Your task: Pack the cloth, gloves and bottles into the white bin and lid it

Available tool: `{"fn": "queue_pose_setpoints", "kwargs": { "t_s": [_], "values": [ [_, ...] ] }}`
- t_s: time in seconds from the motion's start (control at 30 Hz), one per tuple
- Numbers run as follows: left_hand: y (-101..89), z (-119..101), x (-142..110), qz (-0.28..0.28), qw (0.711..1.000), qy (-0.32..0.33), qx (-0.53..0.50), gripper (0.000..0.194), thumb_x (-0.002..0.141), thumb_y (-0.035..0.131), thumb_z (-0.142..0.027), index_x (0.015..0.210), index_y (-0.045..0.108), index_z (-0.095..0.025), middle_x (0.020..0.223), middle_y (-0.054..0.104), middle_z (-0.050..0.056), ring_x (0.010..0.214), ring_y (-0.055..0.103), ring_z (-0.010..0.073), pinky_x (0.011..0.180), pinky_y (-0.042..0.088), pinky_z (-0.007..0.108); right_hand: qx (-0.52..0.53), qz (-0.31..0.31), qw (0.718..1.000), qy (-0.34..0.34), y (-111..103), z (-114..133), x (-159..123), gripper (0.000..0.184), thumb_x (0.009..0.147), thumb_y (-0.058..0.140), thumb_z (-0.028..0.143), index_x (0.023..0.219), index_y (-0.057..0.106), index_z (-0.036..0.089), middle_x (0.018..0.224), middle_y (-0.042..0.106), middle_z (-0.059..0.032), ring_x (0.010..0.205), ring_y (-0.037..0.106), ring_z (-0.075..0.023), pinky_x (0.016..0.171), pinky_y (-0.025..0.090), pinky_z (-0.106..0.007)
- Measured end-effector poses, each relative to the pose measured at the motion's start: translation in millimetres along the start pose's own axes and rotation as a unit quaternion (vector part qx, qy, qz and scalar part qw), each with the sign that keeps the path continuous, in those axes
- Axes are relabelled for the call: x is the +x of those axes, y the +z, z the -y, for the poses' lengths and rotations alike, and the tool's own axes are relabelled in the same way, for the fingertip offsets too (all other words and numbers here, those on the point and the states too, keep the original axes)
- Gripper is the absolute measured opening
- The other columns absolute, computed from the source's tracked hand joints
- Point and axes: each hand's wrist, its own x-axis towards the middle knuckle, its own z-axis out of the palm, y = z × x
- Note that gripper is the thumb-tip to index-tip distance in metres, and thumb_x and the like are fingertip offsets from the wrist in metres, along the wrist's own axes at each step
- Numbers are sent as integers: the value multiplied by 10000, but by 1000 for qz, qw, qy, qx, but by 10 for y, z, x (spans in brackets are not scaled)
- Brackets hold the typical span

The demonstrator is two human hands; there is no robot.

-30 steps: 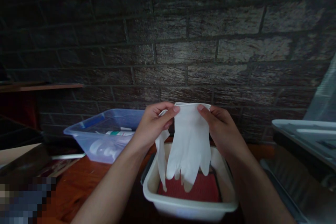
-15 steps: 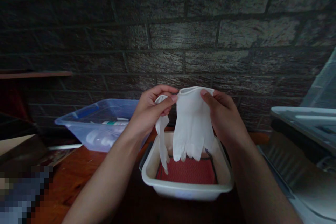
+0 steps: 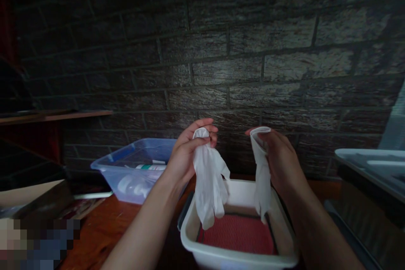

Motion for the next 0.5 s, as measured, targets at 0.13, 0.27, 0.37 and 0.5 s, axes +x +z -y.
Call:
{"fn": "queue_pose_setpoints", "kwargs": {
  "t_s": [0.13,0.27,0.37,0.5],
  "values": [
    [61,14,-25,8,999,-26,40,427,876,725,-183,1293,642,-151,1194,751,143,1026,743,230,930,571,332,3,35,999,-21,5,35,15,286,876,604,426,920,771,199,774,655,-7,707,538,-173,597,364,-277],
    [110,22,-65,32,997,-35,58,480,918,729,-268,1371,610,-168,1344,698,168,1181,699,253,991,540,318,-76,103,991,-44,22,113,-33,402,906,617,504,685,704,180,628,563,15,623,477,-141,583,337,-276],
    [159,38,-116,55,995,-64,60,523,919,733,-305,1419,593,-238,1477,605,136,1116,723,240,856,569,273,-136,207,968,-38,71,114,-103,361,858,716,522,760,720,175,639,596,27,609,494,-131,577,344,-263],
    [236,102,-193,93,992,-78,38,582,941,713,-289,1490,521,-302,1567,515,99,1253,654,253,974,529,303,-144,289,944,-73,139,7,-135,263,828,781,417,945,773,182,900,729,-15,778,613,-164,675,428,-258]
  ]
}}
